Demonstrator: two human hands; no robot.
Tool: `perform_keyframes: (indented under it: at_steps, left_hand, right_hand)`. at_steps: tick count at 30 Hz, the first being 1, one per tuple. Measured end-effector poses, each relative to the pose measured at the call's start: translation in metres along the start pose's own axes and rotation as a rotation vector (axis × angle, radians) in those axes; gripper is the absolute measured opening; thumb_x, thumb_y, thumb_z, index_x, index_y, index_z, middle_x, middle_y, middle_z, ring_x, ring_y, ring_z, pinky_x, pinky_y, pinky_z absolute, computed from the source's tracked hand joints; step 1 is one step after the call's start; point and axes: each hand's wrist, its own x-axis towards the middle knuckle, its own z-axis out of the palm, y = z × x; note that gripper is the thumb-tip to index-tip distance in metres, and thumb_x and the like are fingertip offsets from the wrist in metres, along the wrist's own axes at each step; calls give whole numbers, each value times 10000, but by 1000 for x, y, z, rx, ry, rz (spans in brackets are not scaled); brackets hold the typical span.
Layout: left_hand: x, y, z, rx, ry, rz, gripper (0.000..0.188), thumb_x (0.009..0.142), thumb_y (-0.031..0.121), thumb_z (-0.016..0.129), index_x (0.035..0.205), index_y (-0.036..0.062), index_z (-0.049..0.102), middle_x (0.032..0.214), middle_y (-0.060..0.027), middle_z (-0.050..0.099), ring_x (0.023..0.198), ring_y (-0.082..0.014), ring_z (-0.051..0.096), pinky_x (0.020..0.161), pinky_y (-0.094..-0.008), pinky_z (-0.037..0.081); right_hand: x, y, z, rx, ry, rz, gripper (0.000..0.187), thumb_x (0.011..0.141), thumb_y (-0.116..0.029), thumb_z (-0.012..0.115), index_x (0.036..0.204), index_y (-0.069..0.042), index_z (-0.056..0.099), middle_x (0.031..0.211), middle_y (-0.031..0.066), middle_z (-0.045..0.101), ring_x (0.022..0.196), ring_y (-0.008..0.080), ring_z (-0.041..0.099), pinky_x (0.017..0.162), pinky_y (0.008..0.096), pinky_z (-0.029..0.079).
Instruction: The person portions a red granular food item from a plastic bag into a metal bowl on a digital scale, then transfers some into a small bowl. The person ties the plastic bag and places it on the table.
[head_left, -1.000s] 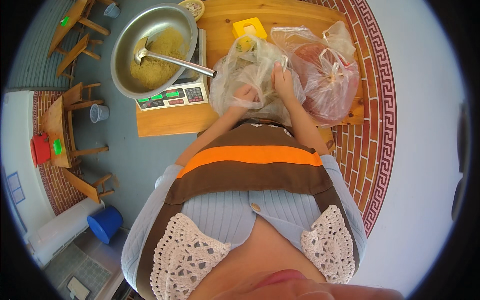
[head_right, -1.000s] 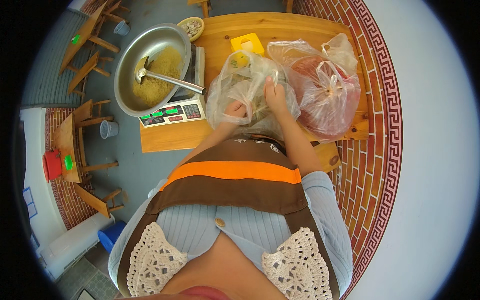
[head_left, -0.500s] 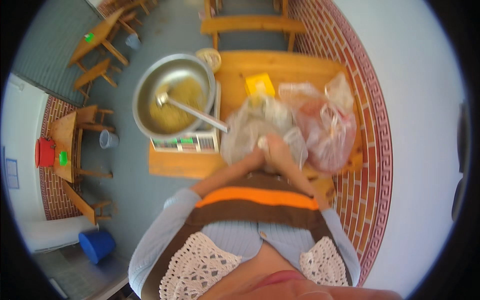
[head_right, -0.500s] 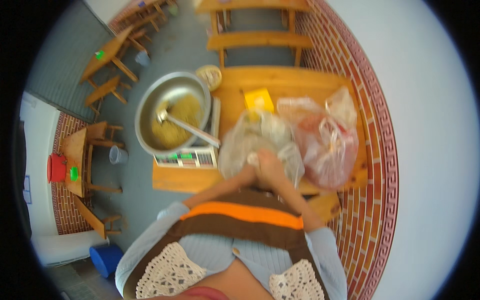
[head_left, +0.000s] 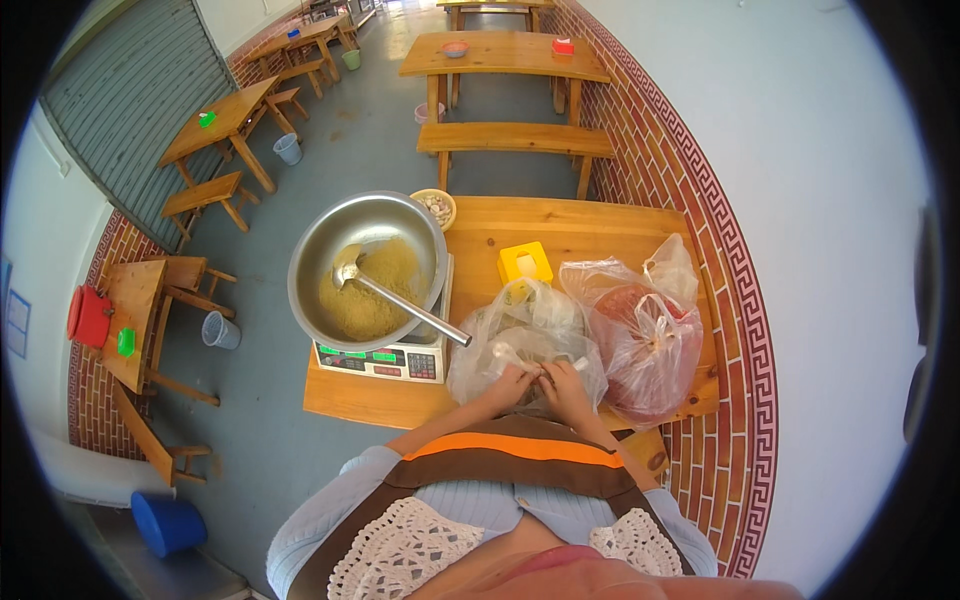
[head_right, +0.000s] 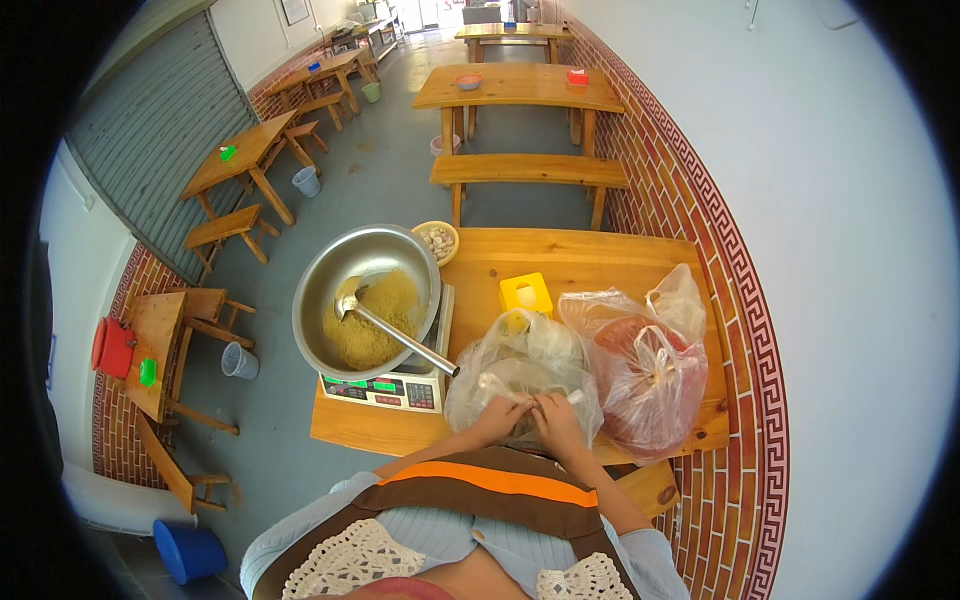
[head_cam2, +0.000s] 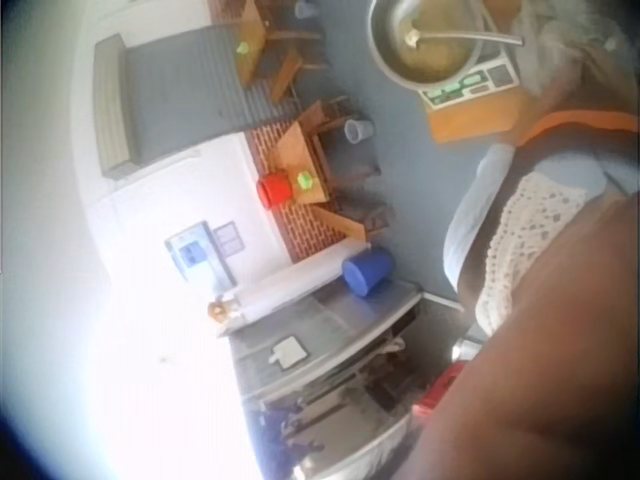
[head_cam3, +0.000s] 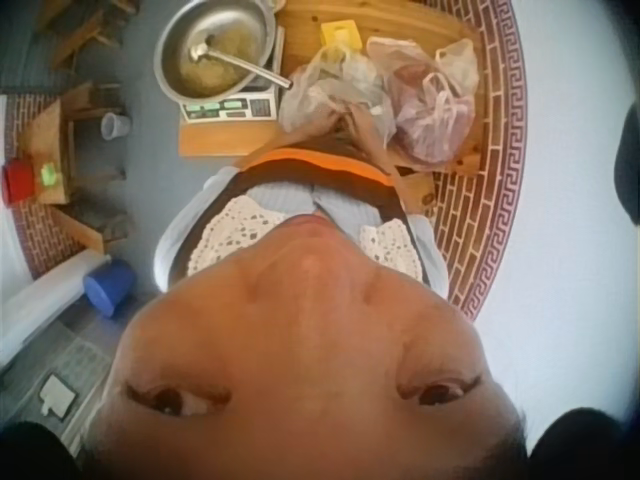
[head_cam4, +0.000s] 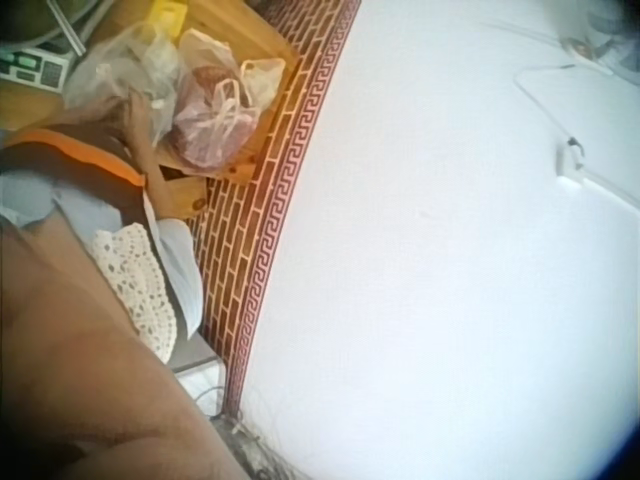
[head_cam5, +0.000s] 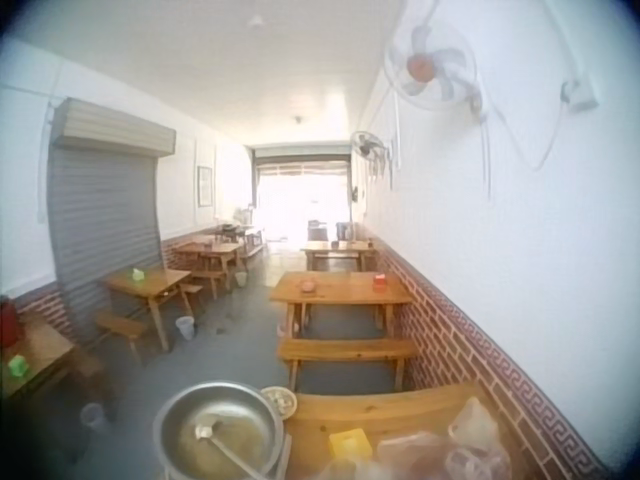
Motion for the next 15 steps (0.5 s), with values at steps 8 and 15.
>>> perform_keyframes:
  at_steps: [8,15]
  left_hand:
    - [-6,33,-4,-24,123,-37,141,910,98,606,1026,46,545,786,-107,574,734,-275,589,703,-397,483]
    - [-11,59,-21,608,117,607,151,913,106,567,1053,65,531,837,-161,549,848,-383,571,761,-476,462]
  right_hand:
    - [-3,28,18,248,31,258,158,880,-137,635,819,1,682,748,189,635,697,336,606,639,429,459]
    - [6,49,26,68,-257,393,199,871,-197,652,878,-7,712,783,186,673,737,338,652,674,398,509]
